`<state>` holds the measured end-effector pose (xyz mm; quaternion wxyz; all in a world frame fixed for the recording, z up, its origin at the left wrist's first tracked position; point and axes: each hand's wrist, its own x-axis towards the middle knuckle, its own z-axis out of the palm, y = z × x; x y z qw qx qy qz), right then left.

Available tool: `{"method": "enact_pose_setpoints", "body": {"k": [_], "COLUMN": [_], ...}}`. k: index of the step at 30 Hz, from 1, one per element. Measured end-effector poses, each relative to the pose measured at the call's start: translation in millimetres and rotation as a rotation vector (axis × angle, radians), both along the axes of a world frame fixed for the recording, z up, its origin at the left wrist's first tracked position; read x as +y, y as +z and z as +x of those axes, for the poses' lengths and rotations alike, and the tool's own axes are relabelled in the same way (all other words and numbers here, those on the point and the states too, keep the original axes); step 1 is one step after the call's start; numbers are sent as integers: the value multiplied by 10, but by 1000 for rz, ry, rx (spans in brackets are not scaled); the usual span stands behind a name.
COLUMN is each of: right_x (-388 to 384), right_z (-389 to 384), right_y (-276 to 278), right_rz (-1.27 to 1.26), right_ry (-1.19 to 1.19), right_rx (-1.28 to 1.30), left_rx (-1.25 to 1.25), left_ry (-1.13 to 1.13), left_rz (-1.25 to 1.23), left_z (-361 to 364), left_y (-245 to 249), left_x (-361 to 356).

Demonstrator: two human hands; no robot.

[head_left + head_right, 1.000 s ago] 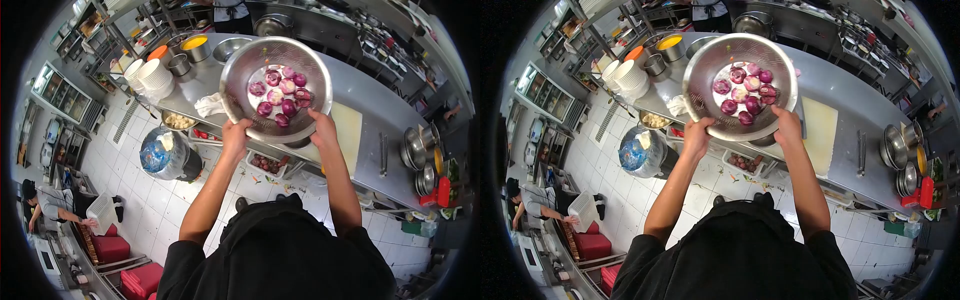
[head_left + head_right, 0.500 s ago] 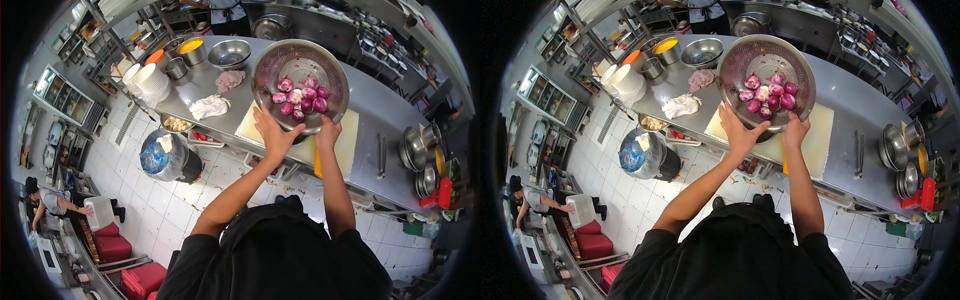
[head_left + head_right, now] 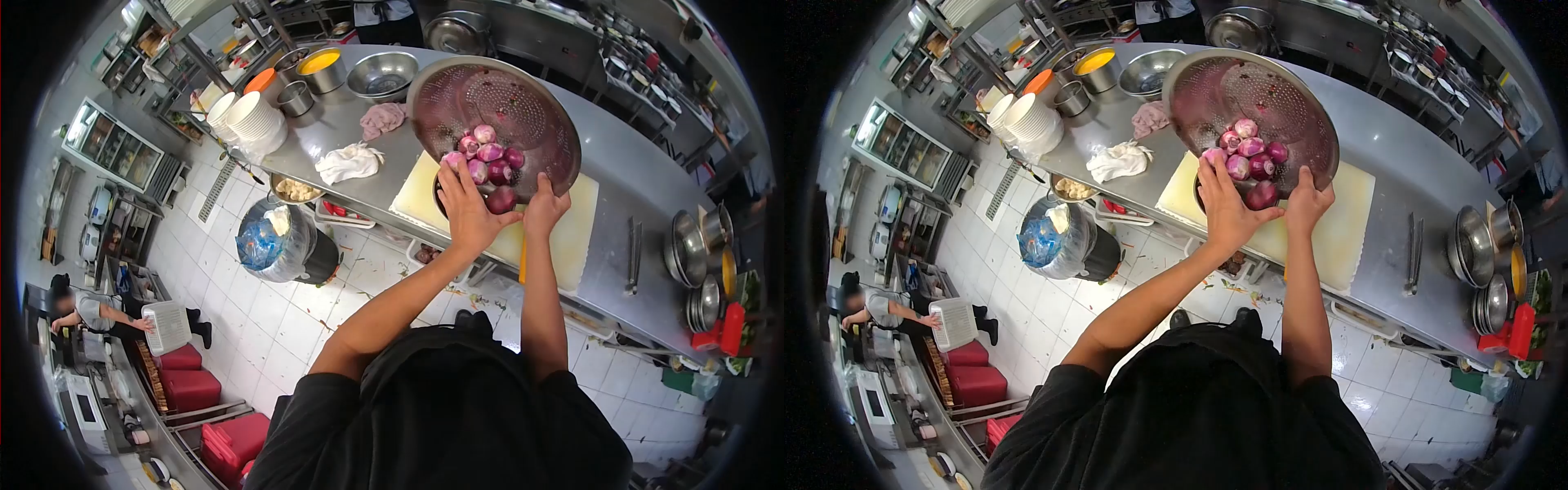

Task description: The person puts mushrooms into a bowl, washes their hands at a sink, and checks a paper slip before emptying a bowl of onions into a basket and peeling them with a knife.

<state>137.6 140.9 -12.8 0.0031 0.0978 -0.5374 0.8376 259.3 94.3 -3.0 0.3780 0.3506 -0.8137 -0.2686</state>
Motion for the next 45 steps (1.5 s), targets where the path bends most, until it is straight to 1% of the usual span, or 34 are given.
{"method": "enact_pose_setpoints", "body": {"k": [3,6,7,10,13,18,21,25,28,31,34,37,39,43,45], "right_x": [7,14,19,-3,5,-29,18,89,60,54,52,77,88,34,-5], "right_z": [3,12,9,-17,-63,-201,-201,-157,-124,-29,-5,-14,-24,-107,-170], "right_y": [70,134,149,197,230,260,294,351,394,528,583,600,576,428,388], "right_rz": [44,76,88,65,138,58,66,49,-64,-92,-120,-94,-143,-194,-208], "right_ry": [-20,-41,-49,-82,-82,-111,-78,-48,-62,-49,-31,0,50,70,38], "right_rx": [32,28,23,177,85,23,13,27,56,-45,-59,-102,-119,-184,-244], "left_rx": [-58,53,46,25,2,-61,12,-17,-19,-7,-1,-39,-53,8,-12], "left_ry": [11,-26,-25,-27,-52,-66,-94,-132,-171,-187,-234,-330,-375,-447,-459], "left_rz": [-21,-46,-50,-52,-39,-65,-42,-174,-271,-381,-391,-462,-434,-467,-446], "left_z": [7,5,4,5,-16,-48,-21,-55,-113,-152,-164,-183,-167,-33,81], "left_y": [-27,-68,-78,-58,-30,-68,-25,57,119,80,122,155,151,44,-50], "left_x": [-21,-68,-73,-79,-71,-103,-124,-123,-133,-172,-187,-230,-297,-367,-389]}}
